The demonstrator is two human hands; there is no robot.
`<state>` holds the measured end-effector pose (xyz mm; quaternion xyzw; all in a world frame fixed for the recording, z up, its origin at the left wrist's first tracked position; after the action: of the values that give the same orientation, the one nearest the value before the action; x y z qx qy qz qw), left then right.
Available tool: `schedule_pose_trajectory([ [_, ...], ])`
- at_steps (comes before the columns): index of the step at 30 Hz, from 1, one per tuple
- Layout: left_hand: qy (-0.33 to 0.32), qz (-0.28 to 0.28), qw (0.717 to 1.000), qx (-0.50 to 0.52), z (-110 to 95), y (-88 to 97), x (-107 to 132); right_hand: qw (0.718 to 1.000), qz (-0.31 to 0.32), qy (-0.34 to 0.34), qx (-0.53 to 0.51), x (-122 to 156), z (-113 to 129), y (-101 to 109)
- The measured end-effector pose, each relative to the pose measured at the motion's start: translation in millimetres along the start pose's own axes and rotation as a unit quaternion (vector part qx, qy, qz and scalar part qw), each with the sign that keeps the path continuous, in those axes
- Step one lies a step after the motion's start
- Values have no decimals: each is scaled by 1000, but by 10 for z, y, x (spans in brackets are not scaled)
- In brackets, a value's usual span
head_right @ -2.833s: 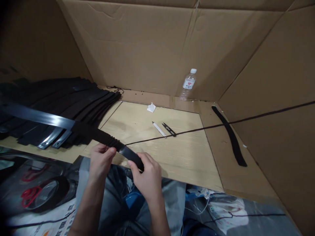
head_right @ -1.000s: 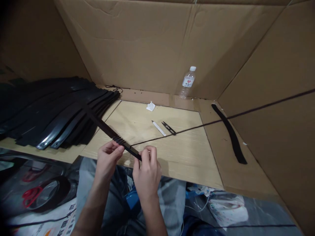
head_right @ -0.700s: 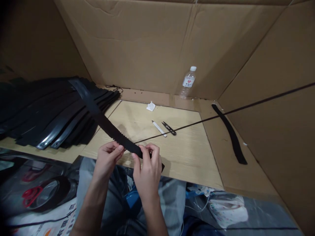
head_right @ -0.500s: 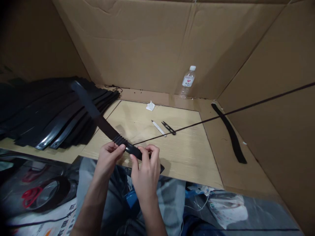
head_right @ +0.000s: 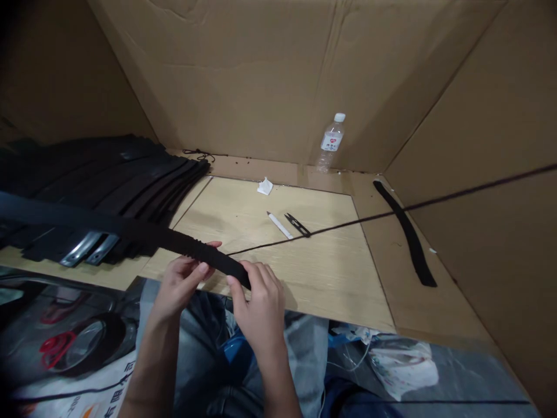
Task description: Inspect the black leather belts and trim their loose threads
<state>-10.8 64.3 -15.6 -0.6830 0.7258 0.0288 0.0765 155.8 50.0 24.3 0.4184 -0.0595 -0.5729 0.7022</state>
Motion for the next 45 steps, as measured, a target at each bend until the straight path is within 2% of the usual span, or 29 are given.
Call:
schedule_pose_trajectory([
  [4, -23, -18, 999, -31, -136, 68, -10, 999, -15, 25, 43, 17, 54, 48],
  [9, -86, -73, 991, -67, -253, 156, 14, 999, 11, 46, 5, 20, 54, 38],
  [13, -168, -124, 978, 8, -197, 286, 83, 998, 16, 48, -24, 24, 38, 54],
  [19, -203, -152, 966, 59, -100, 361, 116, 998, 13, 48, -36, 20, 48, 64],
  [23, -159, -172, 968, 87, -16, 382, 98, 998, 11, 31, -45, 28, 47, 54],
  [28, -82, -186, 974, 97, 110, 350, 35, 998, -26, 12, -60, 43, 36, 86],
  [31, -53, -203, 973, 99, 114, 309, 49, 997, -35, 0, -64, 48, 17, 80],
  [35, 5, -196, 980, 35, 57, 235, 99, 992, -22, -48, -110, 33, -122, 89],
  [38, 9, -150, 989, 1, -4, 166, 85, 984, -28, -54, -165, -48, -164, 263],
  [40, -7, -121, 993, 1, -38, 128, 64, 977, -29, -12, -211, -146, -36, 474],
  [42, -18, -103, 995, 0, -65, 99, 51, 968, -57, 38, -243, -216, 180, 783],
  [44, -20, -95, 995, -14, -97, 80, 54, 953, -135, 64, -265, -213, 374, 1141],
  [45, -19, -92, 995, -23, -115, 71, 60, 939, -203, 67, -269, -164, 432, 1327],
])
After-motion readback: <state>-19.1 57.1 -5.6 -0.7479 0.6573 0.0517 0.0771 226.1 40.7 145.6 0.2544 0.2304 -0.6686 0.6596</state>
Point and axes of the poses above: each hand's wrist, its own x-axis away from the middle knuckle, its own y-axis out of the back of the hand, z = x × y, the point moved 10 cm from there along -x, towards the middle knuckle, and after that the axes turned 12 degrees about z, right-handed, at the moved point
